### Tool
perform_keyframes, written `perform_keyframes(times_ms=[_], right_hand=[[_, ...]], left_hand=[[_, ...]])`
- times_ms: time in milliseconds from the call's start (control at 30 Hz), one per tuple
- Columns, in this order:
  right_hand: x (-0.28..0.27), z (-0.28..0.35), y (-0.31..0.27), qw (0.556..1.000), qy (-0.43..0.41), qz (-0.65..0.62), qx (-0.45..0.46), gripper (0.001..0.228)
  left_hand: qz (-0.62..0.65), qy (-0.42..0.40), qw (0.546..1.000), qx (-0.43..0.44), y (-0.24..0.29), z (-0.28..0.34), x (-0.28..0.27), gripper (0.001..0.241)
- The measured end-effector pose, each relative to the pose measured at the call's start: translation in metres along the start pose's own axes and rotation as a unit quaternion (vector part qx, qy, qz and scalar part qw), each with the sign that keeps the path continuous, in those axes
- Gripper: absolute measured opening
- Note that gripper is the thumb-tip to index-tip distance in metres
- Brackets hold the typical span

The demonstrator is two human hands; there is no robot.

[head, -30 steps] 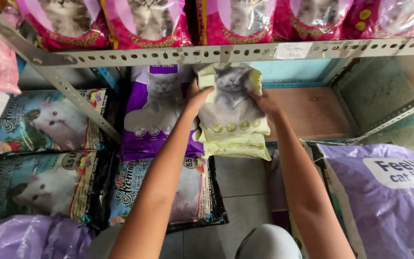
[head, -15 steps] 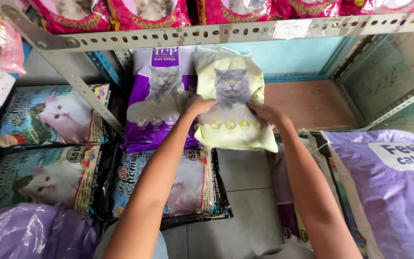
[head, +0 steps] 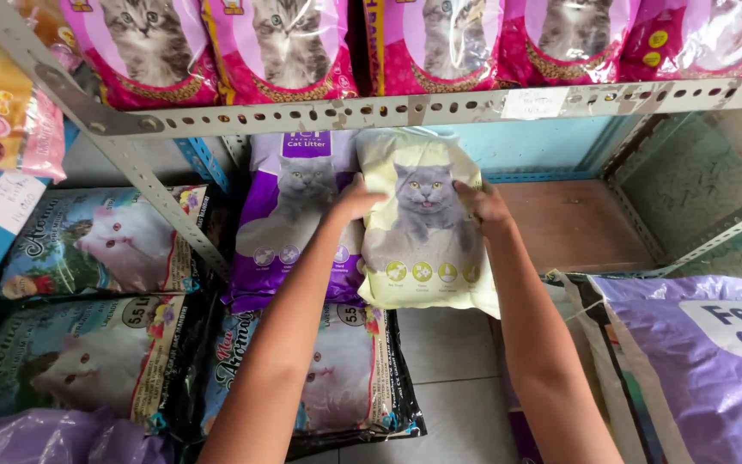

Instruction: Stocking and organizing bags of cat litter on a retail shelf

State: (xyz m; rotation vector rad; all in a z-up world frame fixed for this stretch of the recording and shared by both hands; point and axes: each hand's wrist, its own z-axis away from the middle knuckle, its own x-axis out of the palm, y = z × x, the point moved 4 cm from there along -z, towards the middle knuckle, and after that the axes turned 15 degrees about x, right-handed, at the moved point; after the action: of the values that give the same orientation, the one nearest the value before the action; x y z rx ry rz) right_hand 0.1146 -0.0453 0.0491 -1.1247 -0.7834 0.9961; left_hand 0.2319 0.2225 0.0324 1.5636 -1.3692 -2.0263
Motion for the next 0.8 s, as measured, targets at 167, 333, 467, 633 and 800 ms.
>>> perform_keyframes(times_ms=[167, 333, 467, 633, 800], right_hand=[[-0.013, -0.029, 0.025, 0.999, -0.045, -0.025, -0.004, 0.063], [-0.023, -0.042, 0.025, 0.998, -0.006, -0.025, 0.053, 0.056], [-0.042, -0.034, 0.021, 0.993, 0.001, -0.025, 0.116, 0.064], [-0.012, -0.029, -0.014, 0.988, -0.042, -0.005, 0.147, 0.075], [-0.015, -0.056, -0.042, 0.946, 0.007, 0.215, -0.242, 0.052]], left_hand=[[0.105, 0.029, 0.993, 0.043, -0.003, 0.023, 0.016, 0.096], [0.15, 0.04, 0.987, 0.032, 0.009, 0.017, 0.012, 0.091], [0.219, 0.09, 0.971, 0.012, 0.012, -0.001, 0.02, 0.101], [0.2, 0.15, 0.968, -0.007, 0.007, 0.006, 0.025, 0.117], [0.323, 0.212, 0.92, 0.063, 0.011, 0.009, 0.022, 0.071]])
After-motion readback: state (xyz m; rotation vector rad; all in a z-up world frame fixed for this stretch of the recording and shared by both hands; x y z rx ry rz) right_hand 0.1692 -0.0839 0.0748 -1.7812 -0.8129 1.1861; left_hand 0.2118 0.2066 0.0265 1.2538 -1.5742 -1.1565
